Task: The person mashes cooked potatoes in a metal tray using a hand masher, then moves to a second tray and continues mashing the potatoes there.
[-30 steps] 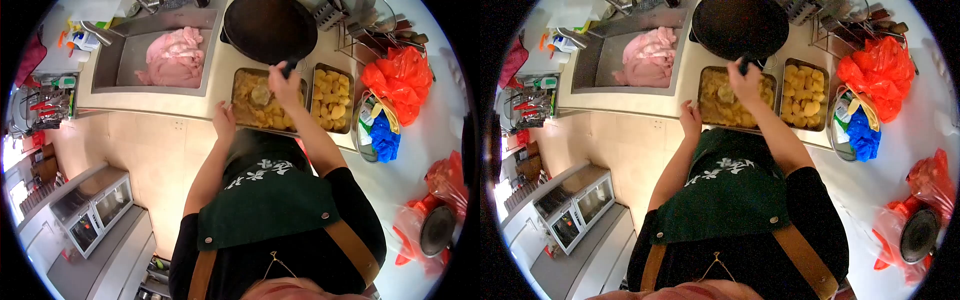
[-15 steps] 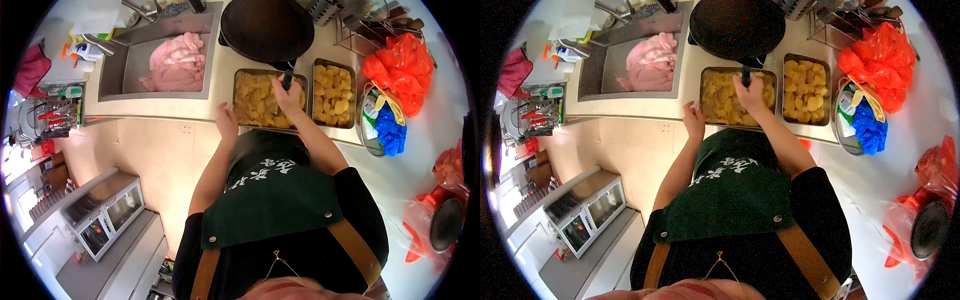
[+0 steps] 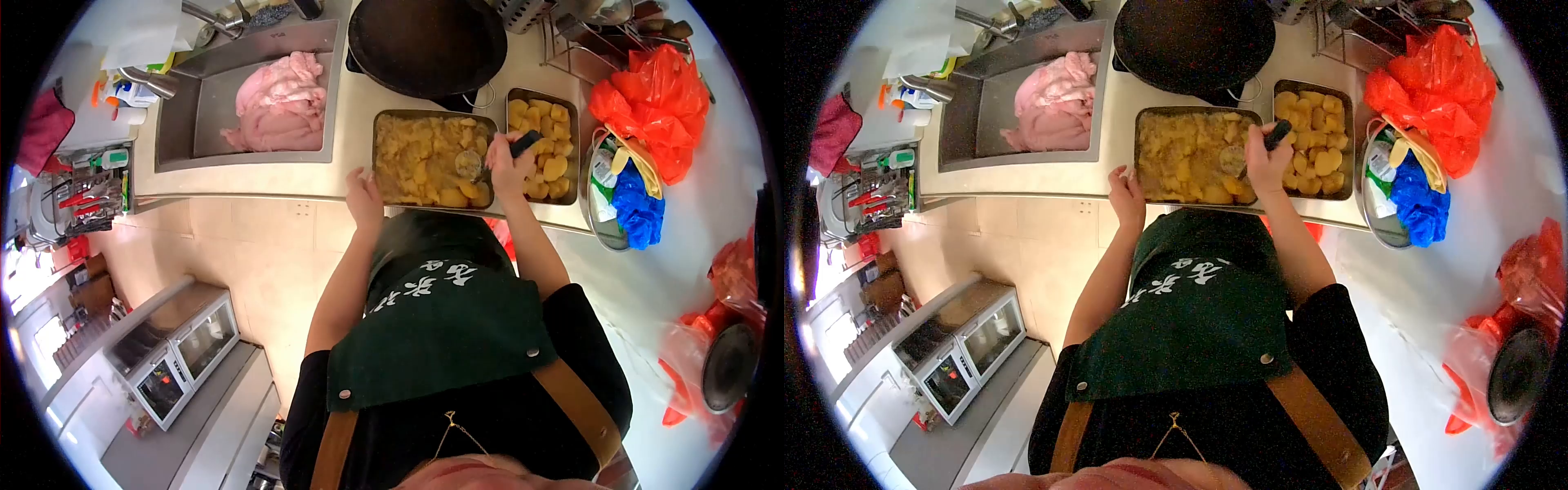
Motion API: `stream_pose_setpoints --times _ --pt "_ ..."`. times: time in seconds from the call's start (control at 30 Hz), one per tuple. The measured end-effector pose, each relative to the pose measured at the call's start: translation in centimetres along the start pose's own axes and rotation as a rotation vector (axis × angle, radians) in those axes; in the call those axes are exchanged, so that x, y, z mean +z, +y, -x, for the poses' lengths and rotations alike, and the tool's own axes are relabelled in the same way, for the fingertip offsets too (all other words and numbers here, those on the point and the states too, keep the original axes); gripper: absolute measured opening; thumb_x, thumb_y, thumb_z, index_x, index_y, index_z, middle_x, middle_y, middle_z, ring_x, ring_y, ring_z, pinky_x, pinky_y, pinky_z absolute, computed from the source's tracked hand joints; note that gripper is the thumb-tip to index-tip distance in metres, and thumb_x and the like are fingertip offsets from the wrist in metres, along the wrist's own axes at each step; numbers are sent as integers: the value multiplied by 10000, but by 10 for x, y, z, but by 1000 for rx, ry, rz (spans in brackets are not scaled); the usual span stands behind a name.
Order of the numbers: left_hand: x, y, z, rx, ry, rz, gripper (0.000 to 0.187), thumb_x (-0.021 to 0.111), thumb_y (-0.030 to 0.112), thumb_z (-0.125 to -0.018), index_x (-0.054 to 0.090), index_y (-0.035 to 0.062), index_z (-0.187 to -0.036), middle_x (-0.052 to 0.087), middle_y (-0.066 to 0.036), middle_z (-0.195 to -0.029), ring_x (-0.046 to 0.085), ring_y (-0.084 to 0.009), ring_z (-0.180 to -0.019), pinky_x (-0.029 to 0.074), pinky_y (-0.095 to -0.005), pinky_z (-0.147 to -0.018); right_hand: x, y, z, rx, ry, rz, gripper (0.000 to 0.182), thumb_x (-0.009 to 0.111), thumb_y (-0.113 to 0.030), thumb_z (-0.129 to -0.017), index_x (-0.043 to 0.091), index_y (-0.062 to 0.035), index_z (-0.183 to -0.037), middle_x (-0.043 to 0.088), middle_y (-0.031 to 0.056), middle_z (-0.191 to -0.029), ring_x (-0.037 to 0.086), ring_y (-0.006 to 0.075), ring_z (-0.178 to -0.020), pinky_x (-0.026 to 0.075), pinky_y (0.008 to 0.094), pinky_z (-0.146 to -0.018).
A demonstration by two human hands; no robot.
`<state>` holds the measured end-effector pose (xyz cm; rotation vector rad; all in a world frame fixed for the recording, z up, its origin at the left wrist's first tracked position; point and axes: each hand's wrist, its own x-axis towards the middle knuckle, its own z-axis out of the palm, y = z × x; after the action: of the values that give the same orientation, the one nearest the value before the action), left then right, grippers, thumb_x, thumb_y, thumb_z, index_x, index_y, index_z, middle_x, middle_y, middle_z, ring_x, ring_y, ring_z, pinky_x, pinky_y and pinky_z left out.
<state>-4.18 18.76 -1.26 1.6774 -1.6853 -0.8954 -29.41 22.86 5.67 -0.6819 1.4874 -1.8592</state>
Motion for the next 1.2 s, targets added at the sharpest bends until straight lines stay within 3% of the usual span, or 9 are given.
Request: stream_pose_setpoints --times 0.13,0.23,0.4,0.63,0.83,0.9,0.93,1.07,1.2 --pt "1 0 -4 31 13 -19 255 534 149 -901 479 7 -1106 534 -132 -621 538 -300 -579 415 -393 -559 12 5 -3 67 -69 167 199 517 -49 -892 414 -71 -724 426 -1 -537 394 67 -455 310 238 -430" --pt "5 -6 -6 21 16 13 253 527 167 -908 483 10 -1102 536 -135 -624 536 -315 -583 416 -398 -560 11 -4 -10 -65 -277 340 214 518 -39 -890 417 -71 -704 428 -9 -531 389 58 -455 304 232 -428" --pt "5 -9 -4 97 22 -38 226 501 122 -912 459 16 -1107 552 -124 -620 523 -255 -538 403 -354 -524 38 -16 -13 5 -260 10 291 550 -93 -889 385 -97 -649 359 -36 -524 309 69 -471 242 287 -454" --pt "4 -3 -4 7 22 -10 240 522 159 -909 484 22 -1103 540 -154 -639 539 -350 -611 416 -414 -576 54 11 -22 7 -301 177 291 561 -135 -885 396 -91 -649 361 -32 -523 303 76 -472 244 291 -467" --pt "5 -10 -4 20 28 18 225 532 146 -900 504 24 -1087 539 -163 -650 543 -360 -626 423 -413 -584 64 -10 -27 -3 -349 174 272 559 -116 -871 420 -78 -640 396 -21 -515 339 70 -459 264 266 -454" --pt "6 -12 -3 54 20 -6 222 513 118 -908 477 12 -1100 531 -132 -624 512 -273 -561 402 -368 -538 77 -17 -20 -10 -355 173 234 550 -83 -881 448 -75 -669 426 -25 -513 376 42 -442 289 235 -431" --pt "6 -12 -4 74 20 -16 220 503 103 -912 464 6 -1106 527 -117 -611 496 -230 -529 391 -345 -515 79 -17 -18 30 -407 178 250 575 -156 -847 459 -50 -654 436 14 -530 382 101 -480 291 288 -459" --pt "6 -15 -3 95 48 -24 226 513 121 -909 473 8 -1101 533 -134 -619 521 -273 -554 407 -373 -537 87 5 -9 -111 -441 330 240 571 -154 -837 451 -14 -683 428 38 -524 369 124 -462 306 306 -457" --pt "5 -4 -6 18 21 16 234 526 133 -898 488 14 -1096 537 -146 -635 540 -341 -589 414 -416 -554 87 -3 -10 -34 -424 310 230 565 -160 -864 464 -36 -699 448 13 -537 387 103 -460 315 281 -446"
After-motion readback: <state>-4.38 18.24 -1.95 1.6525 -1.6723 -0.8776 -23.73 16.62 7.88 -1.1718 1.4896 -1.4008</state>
